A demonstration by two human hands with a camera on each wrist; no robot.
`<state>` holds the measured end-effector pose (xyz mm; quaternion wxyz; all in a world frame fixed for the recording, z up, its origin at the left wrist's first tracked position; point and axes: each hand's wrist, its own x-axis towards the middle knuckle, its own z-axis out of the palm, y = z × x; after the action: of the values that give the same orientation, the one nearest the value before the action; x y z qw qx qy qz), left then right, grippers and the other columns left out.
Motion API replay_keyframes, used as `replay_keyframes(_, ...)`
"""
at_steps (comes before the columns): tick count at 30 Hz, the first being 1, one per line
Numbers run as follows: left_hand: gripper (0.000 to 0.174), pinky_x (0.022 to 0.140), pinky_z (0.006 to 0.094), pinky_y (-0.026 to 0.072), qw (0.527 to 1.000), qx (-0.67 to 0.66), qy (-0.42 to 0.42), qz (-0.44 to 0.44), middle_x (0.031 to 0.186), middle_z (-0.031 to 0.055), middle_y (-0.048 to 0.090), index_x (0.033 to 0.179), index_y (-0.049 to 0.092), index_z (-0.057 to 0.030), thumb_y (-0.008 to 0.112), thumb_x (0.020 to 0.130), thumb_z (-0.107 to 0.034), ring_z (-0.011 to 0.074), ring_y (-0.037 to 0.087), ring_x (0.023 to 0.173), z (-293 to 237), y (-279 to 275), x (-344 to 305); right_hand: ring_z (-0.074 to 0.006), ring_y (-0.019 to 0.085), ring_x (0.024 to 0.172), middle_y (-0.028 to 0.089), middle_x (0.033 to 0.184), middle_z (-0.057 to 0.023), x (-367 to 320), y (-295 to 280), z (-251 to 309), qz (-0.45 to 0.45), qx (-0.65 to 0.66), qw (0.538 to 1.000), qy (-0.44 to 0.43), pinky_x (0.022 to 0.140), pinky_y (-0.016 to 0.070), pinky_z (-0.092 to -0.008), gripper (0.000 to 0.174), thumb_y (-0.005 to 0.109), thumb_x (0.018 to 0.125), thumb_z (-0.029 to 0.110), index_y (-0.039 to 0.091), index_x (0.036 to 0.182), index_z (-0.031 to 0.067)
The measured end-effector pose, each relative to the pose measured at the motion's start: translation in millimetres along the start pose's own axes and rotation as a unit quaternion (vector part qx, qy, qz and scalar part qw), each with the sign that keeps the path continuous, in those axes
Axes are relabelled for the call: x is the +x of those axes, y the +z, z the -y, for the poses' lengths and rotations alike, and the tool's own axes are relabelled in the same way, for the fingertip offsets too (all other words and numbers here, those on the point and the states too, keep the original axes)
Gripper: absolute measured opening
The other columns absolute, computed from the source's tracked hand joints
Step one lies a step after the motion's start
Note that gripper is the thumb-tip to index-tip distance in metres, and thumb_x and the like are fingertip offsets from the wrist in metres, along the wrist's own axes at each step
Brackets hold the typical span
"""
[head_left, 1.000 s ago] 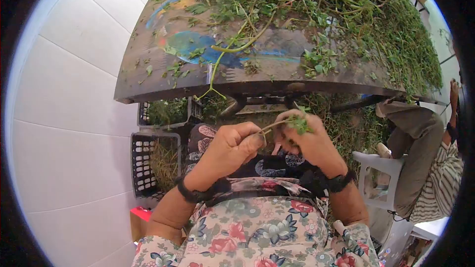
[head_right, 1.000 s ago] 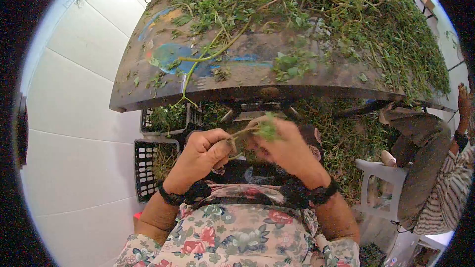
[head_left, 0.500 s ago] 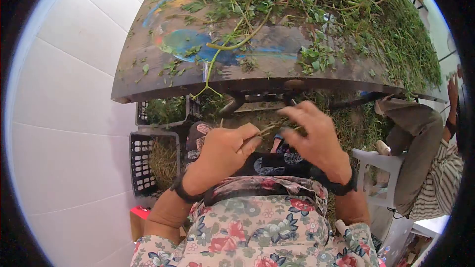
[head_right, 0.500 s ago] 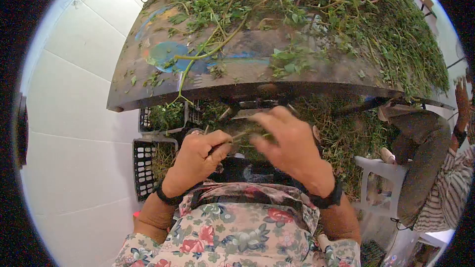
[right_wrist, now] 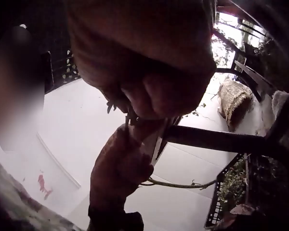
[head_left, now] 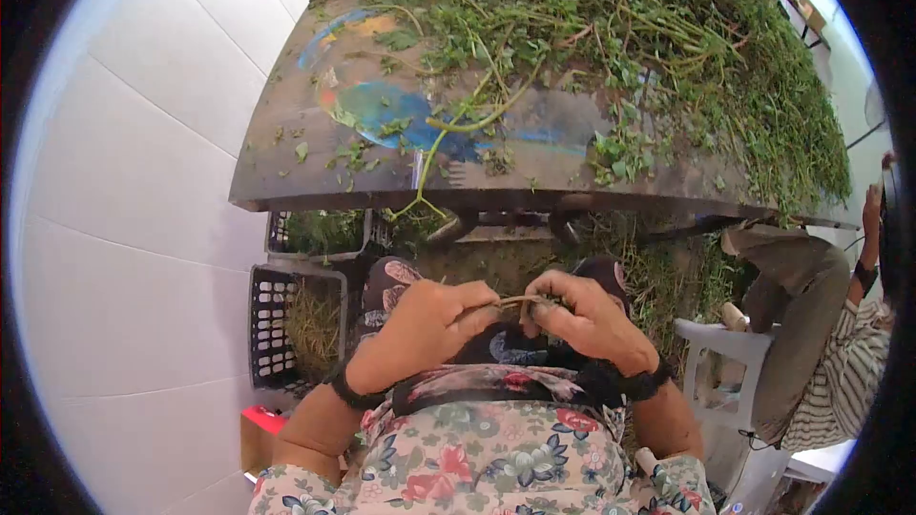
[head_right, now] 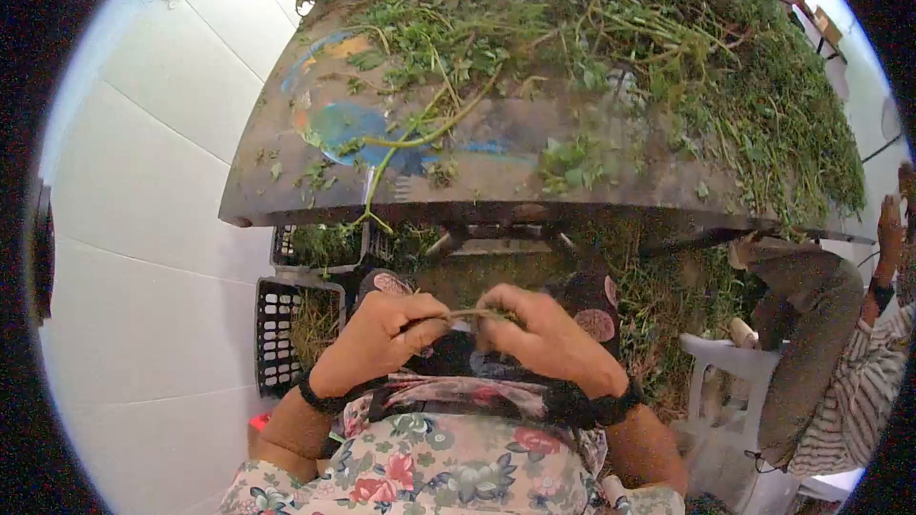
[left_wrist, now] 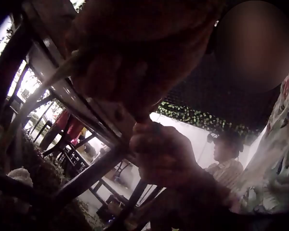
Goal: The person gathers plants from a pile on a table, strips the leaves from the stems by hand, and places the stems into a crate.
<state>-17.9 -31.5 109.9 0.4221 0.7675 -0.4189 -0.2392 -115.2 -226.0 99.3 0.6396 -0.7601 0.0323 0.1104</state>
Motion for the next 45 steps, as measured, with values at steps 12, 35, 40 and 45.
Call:
replay_keyframes(12,0.014,0.052,0.0387,0.0423,0.996,0.084,0.028,-0.001,0.065,0.014,0.056,0.083,0.059,-0.0081,0.055,0.083,-0.022,0.0328,0.055,0.059,14,8,-14,-0.0383,0.057,0.075,0.059,0.082,-0.0224,8,12,-18,-0.058,-0.317,0.942,-0.096,0.069,0.0467,-0.0436,0.019,0.047,0.08,0.012,0.055,0.091,-0.0009)
replay_keyframes(35,0.017,0.056,0.043,0.0461,0.991,0.121,-0.037,-0.053,0.068,0.0086,0.063,0.076,0.062,-0.0113,0.053,0.08,-0.025,0.031,0.06,0.062,50,12,-29,-0.0224,0.052,0.057,0.052,0.065,-0.0145,51,45,-38,-0.086,0.003,0.987,0.138,0.052,0.0394,-0.0332,0.019,0.041,0.083,0.013,0.053,0.088,-0.0006)
replay_keyframes(40,0.017,0.057,0.0451,0.0453,0.985,0.15,-0.079,-0.037,0.066,0.0109,0.062,0.076,0.062,-0.0105,0.054,0.08,-0.025,0.0331,0.06,0.062,49,5,-32,-0.0166,0.049,0.054,0.052,0.063,-0.0076,54,48,-50,-0.105,-0.156,0.982,-0.025,0.049,0.0365,-0.0283,0.018,0.044,0.084,0.016,0.054,0.086,0.0019)
replay_keyframes(45,0.018,0.057,0.0447,0.045,0.989,0.11,-0.082,-0.046,0.066,0.0139,0.06,0.077,0.061,-0.0091,0.055,0.079,-0.025,0.0355,0.058,0.064,60,9,-39,-0.0064,0.044,0.054,0.047,0.066,0.0013,58,46,-85,-0.117,-0.263,0.953,-0.092,0.049,0.0342,-0.0183,0.015,0.047,0.085,0.018,0.054,0.092,0.0067)
